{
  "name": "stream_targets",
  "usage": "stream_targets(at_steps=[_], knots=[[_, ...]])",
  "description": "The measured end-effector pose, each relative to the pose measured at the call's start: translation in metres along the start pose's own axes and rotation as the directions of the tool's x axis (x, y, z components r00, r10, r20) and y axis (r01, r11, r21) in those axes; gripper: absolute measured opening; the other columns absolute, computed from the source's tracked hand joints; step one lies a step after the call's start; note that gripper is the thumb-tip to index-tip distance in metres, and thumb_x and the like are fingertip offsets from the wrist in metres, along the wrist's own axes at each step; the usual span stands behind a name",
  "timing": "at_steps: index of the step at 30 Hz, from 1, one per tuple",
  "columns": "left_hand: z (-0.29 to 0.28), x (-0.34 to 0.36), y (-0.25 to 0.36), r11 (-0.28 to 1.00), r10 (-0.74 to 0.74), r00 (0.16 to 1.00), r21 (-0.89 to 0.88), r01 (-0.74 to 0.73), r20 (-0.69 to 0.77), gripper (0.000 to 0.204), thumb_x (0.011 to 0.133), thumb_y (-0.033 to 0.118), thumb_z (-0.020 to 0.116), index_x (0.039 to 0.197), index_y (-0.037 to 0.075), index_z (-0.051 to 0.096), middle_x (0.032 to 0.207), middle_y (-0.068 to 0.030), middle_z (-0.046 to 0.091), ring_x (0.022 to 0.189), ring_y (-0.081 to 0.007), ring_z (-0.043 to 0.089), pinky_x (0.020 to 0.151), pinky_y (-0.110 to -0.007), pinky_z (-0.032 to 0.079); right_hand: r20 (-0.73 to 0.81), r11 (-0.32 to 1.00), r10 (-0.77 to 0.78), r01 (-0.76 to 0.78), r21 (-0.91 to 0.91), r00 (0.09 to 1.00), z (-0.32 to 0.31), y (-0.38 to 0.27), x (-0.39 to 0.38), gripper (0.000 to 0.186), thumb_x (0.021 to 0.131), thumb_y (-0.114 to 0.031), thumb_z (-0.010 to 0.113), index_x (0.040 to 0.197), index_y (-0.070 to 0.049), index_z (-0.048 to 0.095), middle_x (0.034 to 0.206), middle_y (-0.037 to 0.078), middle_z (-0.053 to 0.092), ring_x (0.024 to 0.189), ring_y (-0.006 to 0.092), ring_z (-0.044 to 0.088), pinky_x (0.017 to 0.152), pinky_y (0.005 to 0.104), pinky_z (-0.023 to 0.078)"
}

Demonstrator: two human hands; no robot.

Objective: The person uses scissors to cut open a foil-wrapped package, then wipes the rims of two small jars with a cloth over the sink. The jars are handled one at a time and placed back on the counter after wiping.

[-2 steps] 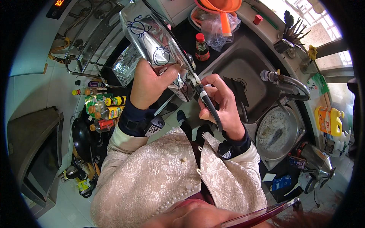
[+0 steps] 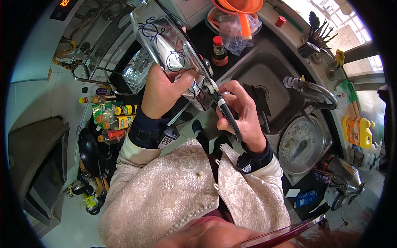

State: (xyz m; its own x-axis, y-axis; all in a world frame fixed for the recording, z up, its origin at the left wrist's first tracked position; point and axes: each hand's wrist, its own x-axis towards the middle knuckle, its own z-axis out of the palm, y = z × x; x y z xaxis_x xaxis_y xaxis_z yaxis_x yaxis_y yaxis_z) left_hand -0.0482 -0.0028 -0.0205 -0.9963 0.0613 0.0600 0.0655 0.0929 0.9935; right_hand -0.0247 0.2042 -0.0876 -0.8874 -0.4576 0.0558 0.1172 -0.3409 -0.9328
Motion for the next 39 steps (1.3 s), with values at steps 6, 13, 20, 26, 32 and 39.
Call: stream_targets(at_steps=[6,13,20,26,32,39], knots=[[-0.005,0.001,0.006,1.000,-0.008,1.000,0.029,0.007,0.022,0.063,0.088,-0.005,0.062,0.148,0.003,0.043,0.093,-0.0021,0.069,0.079,-0.0085,0.064,0.068,-0.025,0.051,-0.014,0.999,0.024,-0.023,0.049,1.000,0.000,-0.002,-0.003,0.069,0.071,-0.035,0.093,0.113,-0.001,0.051,0.075,-0.003,0.058,0.071,0.0018,0.046,0.059,0.0201,0.033],[-0.005,-0.011,0.003,0.992,0.015,1.000,-0.122,-0.014,0.008,0.034,0.090,-0.001,0.063,0.123,-0.004,0.056,0.110,-0.0084,0.069,0.098,-0.0121,0.067,0.086,-0.027,0.054,-0.020,0.996,-0.012,0.010,-0.093,1.000,0.006,0.001,-0.006,0.064,0.071,-0.030,0.093,0.112,-0.002,0.053,0.069,-0.003,0.053,0.065,0.0028,0.043,0.055,0.0219,0.031],[-0.021,-0.005,-0.001,0.976,0.100,0.978,-0.173,-0.133,-0.184,0.043,0.089,0.015,0.077,0.124,-0.001,0.058,0.120,-0.0071,0.064,0.096,-0.0109,0.065,0.089,-0.029,0.052,0.005,0.948,-0.056,0.054,-0.313,0.998,0.007,-0.005,-0.007,0.062,0.070,-0.025,0.092,0.113,-0.002,0.053,0.066,-0.002,0.049,0.062,0.0049,0.041,0.055,0.0232,0.031],[-0.011,-0.003,0.003,0.990,0.139,0.977,0.027,-0.137,-0.161,0.025,0.089,0.002,0.072,0.112,-0.003,0.064,0.097,-0.0051,0.071,0.083,-0.0099,0.066,0.075,-0.025,0.051,0.050,0.986,-0.043,0.050,-0.157,0.998,0.010,-0.005,-0.007,0.068,0.070,-0.035,0.091,0.115,-0.003,0.051,0.070,-0.002,0.046,0.066,0.0056,0.039,0.058,0.0239,0.029],[0.000,-0.008,0.011,0.998,0.045,0.986,0.052,-0.037,-0.163,0.013,0.090,0.003,0.072,0.102,-0.001,0.067,0.087,-0.0038,0.072,0.074,-0.0089,0.066,0.065,-0.023,0.051,0.029,0.978,-0.061,0.066,-0.197,0.998,0.011,-0.002,0.001,0.074,0.069,-0.049,0.089,0.113,-0.004,0.051,0.072,-0.005,0.035,0.066,0.0077,0.032,0.059,0.0249,0.026],[0.000,-0.011,0.013,0.994,0.078,0.996,-0.068,-0.080,-0.036,0.067,0.095,-0.001,0.064,0.154,0.004,0.033,0.100,-0.0053,0.072,0.085,-0.0081,0.067,0.073,-0.023,0.054,0.037,0.999,0.012,-0.010,-0.037,0.999,0.010,-0.012,-0.003,0.069,0.069,-0.036,0.093,0.113,-0.003,0.051,0.076,-0.003,0.052,0.071,0.0032,0.042,0.062,0.0205,0.031]])
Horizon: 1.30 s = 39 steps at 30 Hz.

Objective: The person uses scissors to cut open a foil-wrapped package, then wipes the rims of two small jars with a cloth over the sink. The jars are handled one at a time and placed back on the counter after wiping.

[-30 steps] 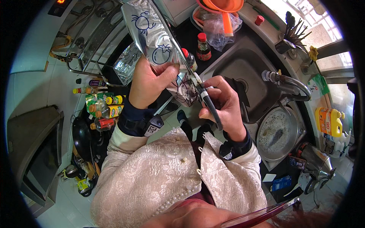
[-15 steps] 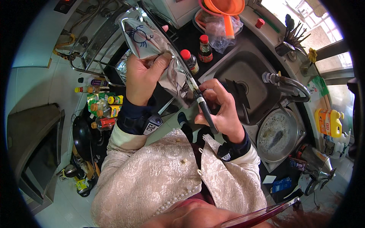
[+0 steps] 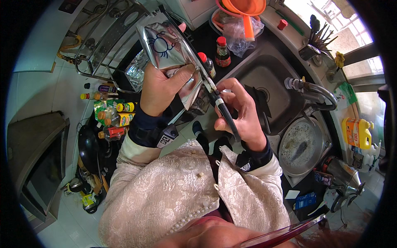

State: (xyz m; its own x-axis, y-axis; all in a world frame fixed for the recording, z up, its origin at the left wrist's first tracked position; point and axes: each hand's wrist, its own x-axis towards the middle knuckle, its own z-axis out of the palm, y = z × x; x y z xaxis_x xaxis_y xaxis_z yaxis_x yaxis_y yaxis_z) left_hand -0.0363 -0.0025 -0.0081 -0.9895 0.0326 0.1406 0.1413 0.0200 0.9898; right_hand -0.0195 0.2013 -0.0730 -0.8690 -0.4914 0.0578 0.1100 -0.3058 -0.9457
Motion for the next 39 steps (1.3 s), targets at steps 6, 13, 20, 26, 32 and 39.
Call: stream_targets(at_steps=[6,13,20,26,32,39], knots=[[-0.005,0.001,-0.003,0.996,-0.075,0.996,-0.051,0.078,0.049,0.048,0.094,-0.001,0.064,0.141,0.000,0.051,0.105,-0.0069,0.073,0.088,-0.0093,0.067,0.076,-0.024,0.054,0.011,0.998,0.013,-0.014,0.064,1.000,-0.005,-0.003,-0.003,0.067,0.071,-0.033,0.094,0.113,-0.002,0.052,0.077,-0.002,0.057,0.072,0.0016,0.045,0.061,0.0191,0.032],[-0.007,-0.003,-0.003,0.990,-0.049,0.999,0.132,0.046,0.022,0.056,0.088,-0.004,0.067,0.141,0.000,0.049,0.102,-0.0038,0.069,0.088,-0.0109,0.064,0.081,-0.026,0.052,0.068,0.991,0.020,-0.028,0.130,0.998,-0.005,-0.004,-0.003,0.064,0.073,-0.032,0.093,0.112,-0.003,0.052,0.075,-0.004,0.055,0.069,0.0000,0.041,0.057,0.0209,0.026],[-0.024,-0.001,-0.009,0.998,0.053,0.997,-0.021,-0.053,0.048,0.067,0.085,0.024,0.078,0.137,-0.003,0.047,0.120,-0.0100,0.065,0.104,-0.0143,0.065,0.085,-0.028,0.054,0.056,1.000,-0.002,0.002,-0.008,0.998,-0.005,-0.015,-0.001,0.063,0.072,-0.027,0.093,0.112,-0.003,0.051,0.073,-0.006,0.048,0.068,0.0021,0.039,0.058,0.0212,0.029],[-0.012,0.005,-0.004,0.998,0.062,0.991,0.014,-0.060,-0.118,0.057,0.090,0.003,0.071,0.140,0.002,0.046,0.115,-0.0078,0.066,0.100,-0.0127,0.065,0.083,-0.028,0.055,0.052,0.998,-0.018,0.020,-0.055,0.999,-0.002,-0.010,0.000,0.063,0.072,-0.029,0.093,0.112,-0.003,0.051,0.074,-0.005,0.044,0.068,0.0035,0.036,0.059,0.0225,0.027],[0.004,0.005,0.002,0.993,0.113,0.989,-0.017,-0.115,-0.092,0.051,0.090,0.000,0.071,0.137,0.003,0.051,0.101,-0.0037,0.068,0.084,-0.0109,0.065,0.077,-0.027,0.054,0.043,0.990,-0.088,0.092,-0.104,0.995,-0.002,-0.001,0.005,0.071,0.070,-0.042,0.092,0.112,-0.004,0.051,0.072,-0.006,0.038,0.066,0.0050,0.030,0.057,0.0241,0.023],[0.005,0.002,0.007,0.999,0.037,0.995,0.002,-0.037,-0.097,0.070,0.090,-0.001,0.069,0.152,0.008,0.038,0.092,-0.0003,0.066,0.076,-0.0071,0.061,0.068,-0.023,0.050,0.025,0.999,-0.050,0.050,0.010,0.998,-0.002,-0.002,0.001,0.070,0.069,-0.037,0.094,0.114,-0.003,0.051,0.074,-0.004,0.052,0.067,0.0022,0.040,0.058,0.0214,0.027]])
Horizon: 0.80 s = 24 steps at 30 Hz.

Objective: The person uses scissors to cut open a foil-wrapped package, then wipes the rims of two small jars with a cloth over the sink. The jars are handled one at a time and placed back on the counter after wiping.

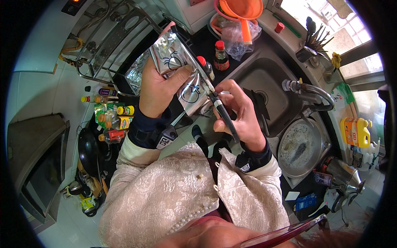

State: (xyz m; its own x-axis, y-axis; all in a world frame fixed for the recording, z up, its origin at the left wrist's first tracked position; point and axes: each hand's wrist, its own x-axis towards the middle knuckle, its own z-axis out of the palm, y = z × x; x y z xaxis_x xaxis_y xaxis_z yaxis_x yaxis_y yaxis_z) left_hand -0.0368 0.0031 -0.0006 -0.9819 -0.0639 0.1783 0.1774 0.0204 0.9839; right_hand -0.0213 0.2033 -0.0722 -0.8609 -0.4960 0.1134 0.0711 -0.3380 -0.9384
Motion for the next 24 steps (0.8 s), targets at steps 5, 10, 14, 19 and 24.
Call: stream_targets(at_steps=[5,10,14,19,24], knots=[[-0.006,-0.002,-0.002,0.995,-0.058,0.998,0.084,0.059,-0.023,0.049,0.090,-0.002,0.066,0.137,0.002,0.053,0.091,-0.0010,0.067,0.075,-0.0058,0.060,0.064,-0.022,0.047,-0.013,0.999,0.049,-0.049,0.025,0.999,0.000,-0.002,-0.004,0.066,0.071,-0.033,0.094,0.113,-0.002,0.052,0.076,-0.001,0.060,0.069,0.0013,0.045,0.057,0.0206,0.030],[-0.011,-0.007,-0.005,1.000,-0.012,0.999,-0.003,0.012,0.038,0.043,0.089,-0.001,0.066,0.131,-0.002,0.056,0.111,-0.0066,0.067,0.090,-0.0107,0.064,0.077,-0.026,0.053,-0.014,1.000,0.021,-0.022,-0.008,1.000,0.001,-0.002,-0.006,0.062,0.073,-0.028,0.092,0.113,-0.002,0.052,0.072,-0.001,0.058,0.067,0.0018,0.043,0.056,0.0219,0.030],[-0.016,-0.001,-0.001,0.995,0.058,0.998,-0.082,-0.055,0.032,0.059,0.083,0.008,0.070,0.138,-0.002,0.052,0.137,-0.0107,0.058,0.102,-0.0143,0.064,0.090,-0.029,0.052,0.001,0.995,-0.005,0.005,-0.097,1.000,-0.001,-0.004,-0.007,0.061,0.074,-0.027,0.092,0.113,-0.002,0.052,0.069,-0.001,0.056,0.065,0.0025,0.041,0.055,0.0230,0.029],[-0.014,0.011,0.007,0.987,0.146,0.989,0.076,-0.145,-0.011,0.055,0.087,-0.002,0.059,0.141,0.002,0.053,0.132,-0.0062,0.061,0.093,-0.0065,0.062,0.082,-0.021,0.049,-0.010,0.987,0.034,-0.036,-0.157,0.999,-0.001,-0.008,-0.010,0.063,0.073,-0.030,0.093,0.112,-0.003,0.052,0.068,-0.003,0.050,0.064,0.0030,0.039,0.055,0.0232,0.027],[0.006,0.009,0.005,0.996,0.067,0.994,0.049,-0.072,0.087,0.063,0.087,-0.010,0.056,0.148,0.004,0.046,0.102,0.0030,0.063,0.084,-0.0009,0.055,0.076,-0.017,0.045,-0.011,0.996,0.002,-0.003,-0.086,1.000,-0.003,-0.010,-0.017,0.067,0.071,-0.035,0.093,0.112,-0.004,0.051,0.071,-0.007,0.039,0.065,0.0025,0.032,0.056,0.0236,0.022]])
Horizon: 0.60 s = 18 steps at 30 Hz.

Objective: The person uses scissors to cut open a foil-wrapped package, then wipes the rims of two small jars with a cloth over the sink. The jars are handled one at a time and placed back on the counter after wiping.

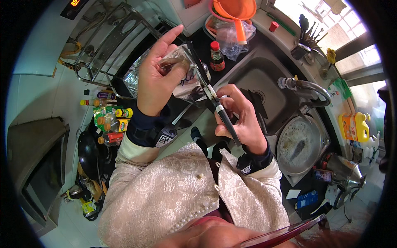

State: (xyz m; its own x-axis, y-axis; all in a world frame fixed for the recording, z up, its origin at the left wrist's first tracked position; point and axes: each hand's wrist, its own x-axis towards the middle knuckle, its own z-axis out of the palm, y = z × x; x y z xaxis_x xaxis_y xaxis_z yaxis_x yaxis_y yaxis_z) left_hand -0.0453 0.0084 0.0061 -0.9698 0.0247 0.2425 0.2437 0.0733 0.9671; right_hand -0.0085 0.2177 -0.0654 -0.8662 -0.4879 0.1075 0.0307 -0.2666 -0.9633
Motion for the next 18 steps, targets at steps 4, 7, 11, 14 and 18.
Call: stream_targets(at_steps=[4,7,11,14,18], knots=[[0.012,0.002,0.000,1.000,-0.002,0.996,0.002,0.002,0.090,0.064,0.089,-0.009,0.060,0.149,0.003,0.042,0.096,0.0026,0.062,0.085,-0.0016,0.056,0.078,-0.018,0.046,-0.031,1.000,-0.012,0.012,0.000,0.999,-0.007,0.000,-0.007,0.068,0.071,-0.038,0.093,0.112,-0.005,0.050,0.071,-0.008,0.036,0.065,0.0028,0.028,0.056,0.0241,0.018],[0.022,0.005,0.001,1.000,-0.003,0.994,-0.009,0.004,0.113,0.064,0.089,-0.009,0.060,0.149,0.003,0.042,0.102,0.0002,0.066,0.091,-0.0025,0.059,0.083,-0.020,0.048,-0.066,0.999,-0.010,0.013,0.047,0.998,-0.011,0.000,-0.014,0.069,0.070,-0.039,0.093,0.112,-0.005,0.050,0.070,-0.008,0.035,0.065,0.0030,0.027,0.056,0.0242,0.018],[0.037,0.005,0.003,0.997,-0.007,0.987,-0.074,0.019,0.158,0.065,0.088,-0.008,0.059,0.149,0.003,0.042,0.114,-0.0043,0.067,0.096,-0.0051,0.062,0.088,-0.022,0.050,-0.120,0.995,-0.062,0.071,0.068,0.991,-0.019,-0.001,-0.025,0.065,0.073,-0.034,0.092,0.112,-0.004,0.050,0.071,-0.007,0.045,0.066,0.0012,0.034,0.056,0.0220,0.023],[0.048,0.008,0.003,0.999,-0.004,0.984,-0.049,0.013,0.179,0.066,0.087,-0.008,0.058,0.150,0.003,0.042,0.116,-0.0057,0.065,0.095,-0.0064,0.063,0.088,-0.023,0.050,-0.162,0.992,-0.086,0.100,0.083,0.983,-0.026,-0.003,-0.034,0.063,0.075,-0.030,0.091,0.113,-0.003,0.050,0.074,-0.005,0.053,0.069,0.0004,0.039,0.057,0.0204,0.027],[0.067,0.015,-0.001,0.998,-0.003,0.977,-0.055,0.015,0.213,0.069,0.085,-0.009,0.057,0.151,0.004,0.042,0.112,-0.0037,0.064,0.095,-0.0067,0.063,0.088,-0.022,0.050,-0.184,0.989,-0.056,0.080,0.124,0.981,-0.037,-0.008,-0.044,0.063,0.075,-0.030,0.091,0.113,-0.003,0.050,0.075,-0.004,0.055,0.069,0.0008,0.041,0.058,0.0200,0.029]])
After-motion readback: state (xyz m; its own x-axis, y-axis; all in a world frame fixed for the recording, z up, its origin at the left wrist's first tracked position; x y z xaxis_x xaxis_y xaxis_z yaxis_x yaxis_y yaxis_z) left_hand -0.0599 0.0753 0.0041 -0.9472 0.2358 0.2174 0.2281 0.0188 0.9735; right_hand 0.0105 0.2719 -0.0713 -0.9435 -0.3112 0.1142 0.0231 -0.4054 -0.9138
